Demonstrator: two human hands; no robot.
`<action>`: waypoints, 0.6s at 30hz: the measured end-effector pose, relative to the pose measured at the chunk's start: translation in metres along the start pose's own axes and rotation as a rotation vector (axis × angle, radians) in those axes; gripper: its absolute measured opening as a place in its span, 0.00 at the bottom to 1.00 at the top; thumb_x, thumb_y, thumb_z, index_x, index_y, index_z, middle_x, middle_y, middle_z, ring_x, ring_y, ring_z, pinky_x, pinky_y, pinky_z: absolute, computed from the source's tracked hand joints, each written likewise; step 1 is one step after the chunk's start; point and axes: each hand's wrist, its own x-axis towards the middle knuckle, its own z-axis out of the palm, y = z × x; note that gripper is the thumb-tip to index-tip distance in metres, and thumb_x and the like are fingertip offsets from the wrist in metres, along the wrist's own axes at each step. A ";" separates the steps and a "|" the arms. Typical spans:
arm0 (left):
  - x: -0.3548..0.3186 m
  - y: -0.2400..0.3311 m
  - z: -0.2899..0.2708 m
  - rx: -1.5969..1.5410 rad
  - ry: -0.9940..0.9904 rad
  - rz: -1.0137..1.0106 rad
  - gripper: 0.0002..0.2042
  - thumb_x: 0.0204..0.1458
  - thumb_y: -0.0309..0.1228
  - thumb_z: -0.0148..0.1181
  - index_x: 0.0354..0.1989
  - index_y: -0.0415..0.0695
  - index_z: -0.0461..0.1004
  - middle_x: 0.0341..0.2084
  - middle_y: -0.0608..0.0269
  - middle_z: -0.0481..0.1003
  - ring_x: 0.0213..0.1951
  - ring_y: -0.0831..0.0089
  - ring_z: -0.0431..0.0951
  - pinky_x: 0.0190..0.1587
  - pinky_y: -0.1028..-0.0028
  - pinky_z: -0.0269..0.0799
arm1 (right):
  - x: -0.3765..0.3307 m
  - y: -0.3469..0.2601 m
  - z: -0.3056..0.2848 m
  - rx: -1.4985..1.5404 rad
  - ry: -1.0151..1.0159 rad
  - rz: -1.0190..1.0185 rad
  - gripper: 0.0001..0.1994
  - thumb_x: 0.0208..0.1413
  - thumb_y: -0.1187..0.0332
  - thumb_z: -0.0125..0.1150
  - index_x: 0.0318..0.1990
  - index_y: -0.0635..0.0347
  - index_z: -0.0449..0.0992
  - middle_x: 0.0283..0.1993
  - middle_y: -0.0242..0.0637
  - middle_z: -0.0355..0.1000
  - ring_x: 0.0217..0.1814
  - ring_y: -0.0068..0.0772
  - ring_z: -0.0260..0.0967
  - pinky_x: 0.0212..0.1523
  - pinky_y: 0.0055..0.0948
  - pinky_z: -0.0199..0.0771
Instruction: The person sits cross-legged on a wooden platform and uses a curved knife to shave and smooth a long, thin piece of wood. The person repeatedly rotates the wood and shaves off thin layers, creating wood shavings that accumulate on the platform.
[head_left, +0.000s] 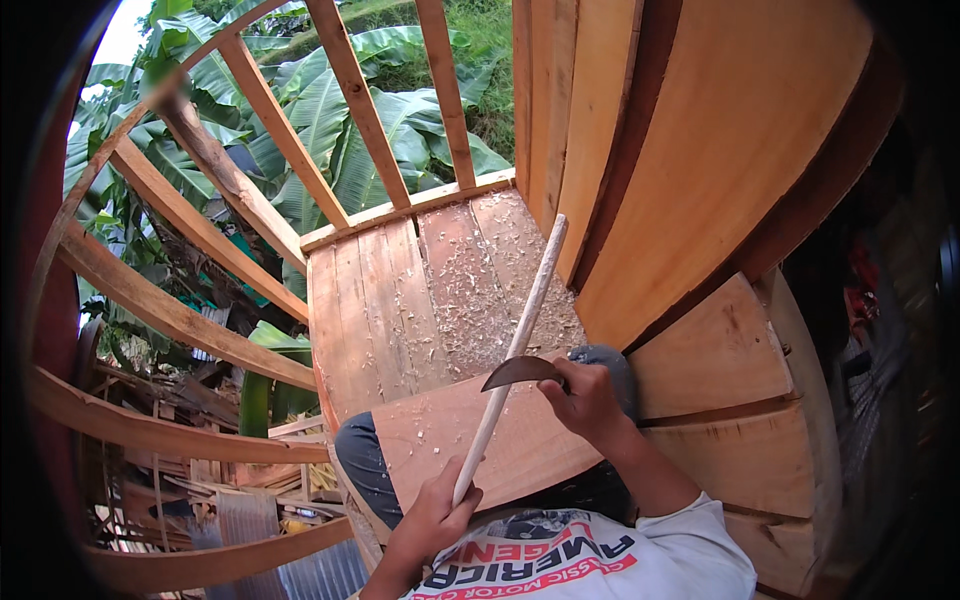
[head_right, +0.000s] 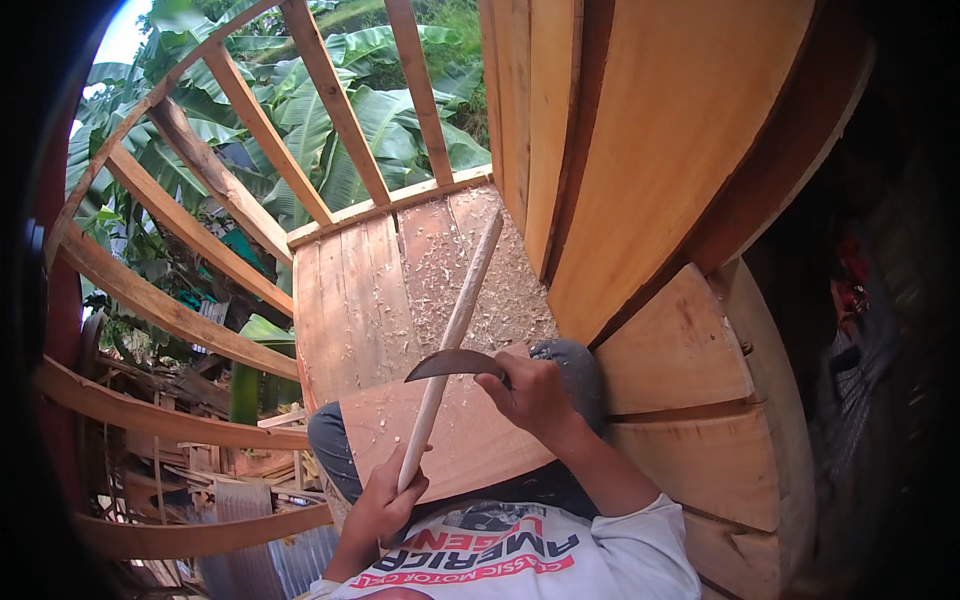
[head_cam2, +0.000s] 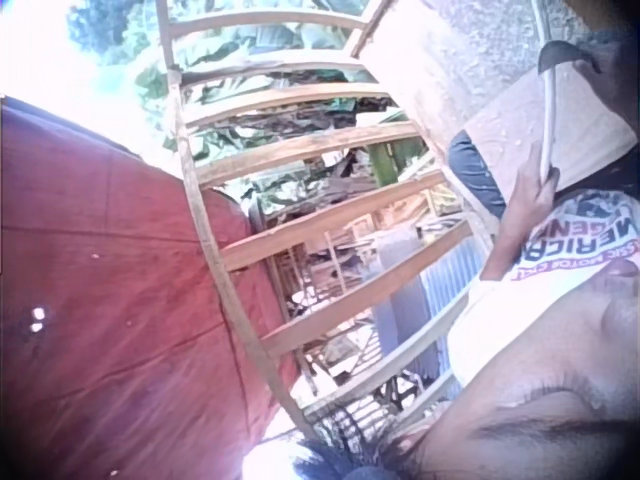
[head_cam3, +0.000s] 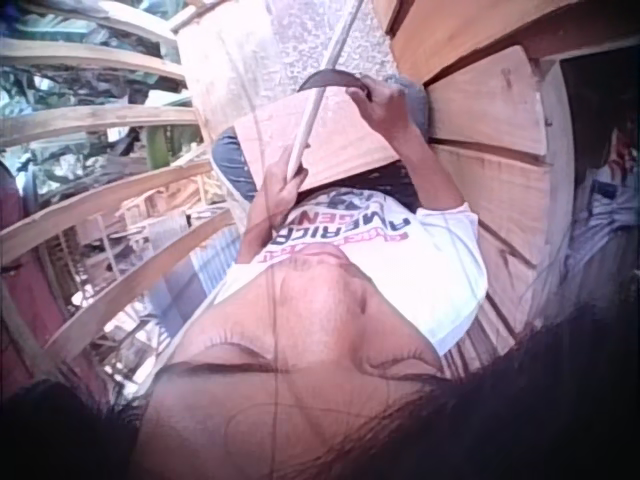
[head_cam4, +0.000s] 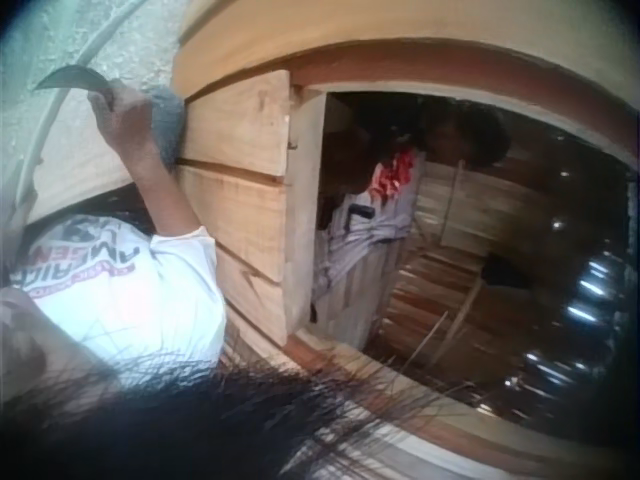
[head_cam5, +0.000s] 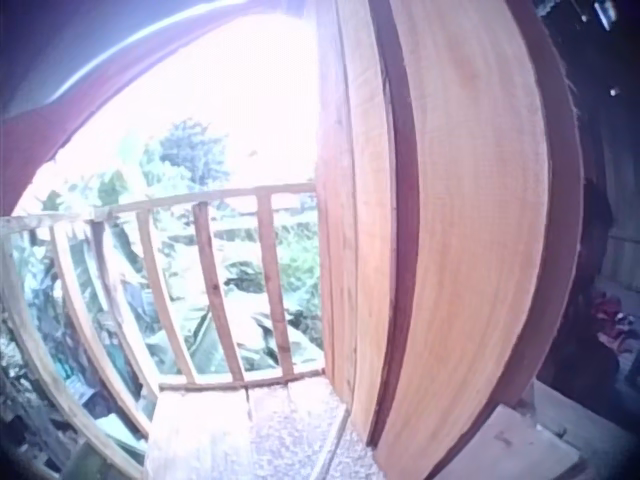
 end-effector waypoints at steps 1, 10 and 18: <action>0.000 0.000 -0.003 -0.007 -0.009 -0.007 0.21 0.48 0.20 0.53 0.53 0.37 0.63 0.20 0.53 0.68 0.23 0.67 0.70 0.30 0.71 0.65 | -0.004 -0.010 0.009 0.073 -0.003 -0.055 0.20 0.50 0.52 0.63 0.23 0.59 0.69 0.17 0.41 0.66 0.19 0.46 0.68 0.20 0.36 0.66; -0.005 -0.013 -0.008 -0.019 0.006 0.068 0.19 0.51 0.21 0.52 0.54 0.38 0.62 0.20 0.53 0.68 0.24 0.66 0.71 0.30 0.70 0.66 | 0.009 -0.015 0.010 -0.029 -0.130 -0.299 0.22 0.54 0.50 0.60 0.20 0.61 0.68 0.15 0.43 0.63 0.18 0.45 0.68 0.17 0.34 0.63; -0.002 -0.019 -0.020 -0.049 -0.012 0.006 0.21 0.51 0.21 0.52 0.56 0.37 0.61 0.20 0.52 0.69 0.23 0.65 0.71 0.30 0.69 0.66 | 0.022 -0.017 0.024 -0.096 -0.109 -0.368 0.16 0.42 0.58 0.68 0.20 0.58 0.68 0.16 0.38 0.64 0.17 0.42 0.67 0.18 0.35 0.64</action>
